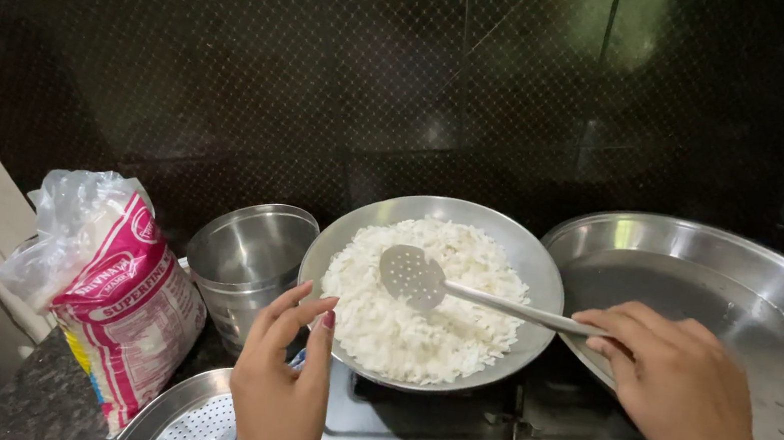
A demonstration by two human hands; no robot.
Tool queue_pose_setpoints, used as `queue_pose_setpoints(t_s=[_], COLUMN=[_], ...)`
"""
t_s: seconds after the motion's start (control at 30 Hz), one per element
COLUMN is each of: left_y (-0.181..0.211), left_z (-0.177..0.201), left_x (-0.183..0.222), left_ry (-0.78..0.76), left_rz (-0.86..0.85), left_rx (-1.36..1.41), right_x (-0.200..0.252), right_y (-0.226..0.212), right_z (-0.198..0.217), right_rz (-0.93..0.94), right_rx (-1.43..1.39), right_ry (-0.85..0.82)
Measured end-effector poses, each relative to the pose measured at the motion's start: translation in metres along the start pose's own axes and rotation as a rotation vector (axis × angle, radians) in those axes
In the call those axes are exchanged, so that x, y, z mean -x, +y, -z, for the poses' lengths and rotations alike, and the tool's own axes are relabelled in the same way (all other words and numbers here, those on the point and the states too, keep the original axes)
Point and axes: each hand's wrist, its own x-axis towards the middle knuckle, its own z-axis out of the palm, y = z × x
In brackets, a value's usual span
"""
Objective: The person stirs white flakes in a pan with a spoon, occasionally turning a knob on the stove. They then use their hands to break apart the flakes in the pan while continuing to stir.
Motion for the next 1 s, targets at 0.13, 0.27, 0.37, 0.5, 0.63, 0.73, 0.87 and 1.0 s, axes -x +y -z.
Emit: queue_pose_setpoints(t_s=[0.13,0.27,0.37,0.5,0.63,0.73,0.87,1.0], left_y=[0.004,-0.001,-0.016,-0.02,-0.005,-0.003,-0.021,-0.03], left_z=[-0.004,-0.005,-0.005,-0.003,-0.003,-0.006,-0.012,-0.019], left_x=[0.002,0.002,0.003,0.003,0.003,0.004,0.007,0.002], left_ry=[-0.016,-0.045,-0.004,0.018,-0.02,-0.032,-0.014,-0.054], left_rz=[-0.042,-0.023,-0.159,-0.211,-0.113,-0.028,-0.12,-0.065], left_rx=[0.013,0.023,-0.003,0.003,0.011,0.016,0.008,0.09], right_x=[0.001,0.0,-0.002,0.0,0.003,0.005,-0.001,-0.011], right_y=[0.001,0.003,-0.002,0.004,0.023,0.04,0.038,0.02], right_z=[-0.005,-0.014,-0.008,-0.005,-0.022,-0.024,-0.008,0.0], right_rz=[-0.172,-0.004,-0.077,-0.273,-0.183,-0.082,-0.243,-0.363], right_rx=[0.028,-0.089,-0.045,0.119,0.011,0.015,0.327,0.39], right_ry=[-0.168,-0.118,-0.109,-0.201,-0.258,-0.164,-0.272,-0.329])
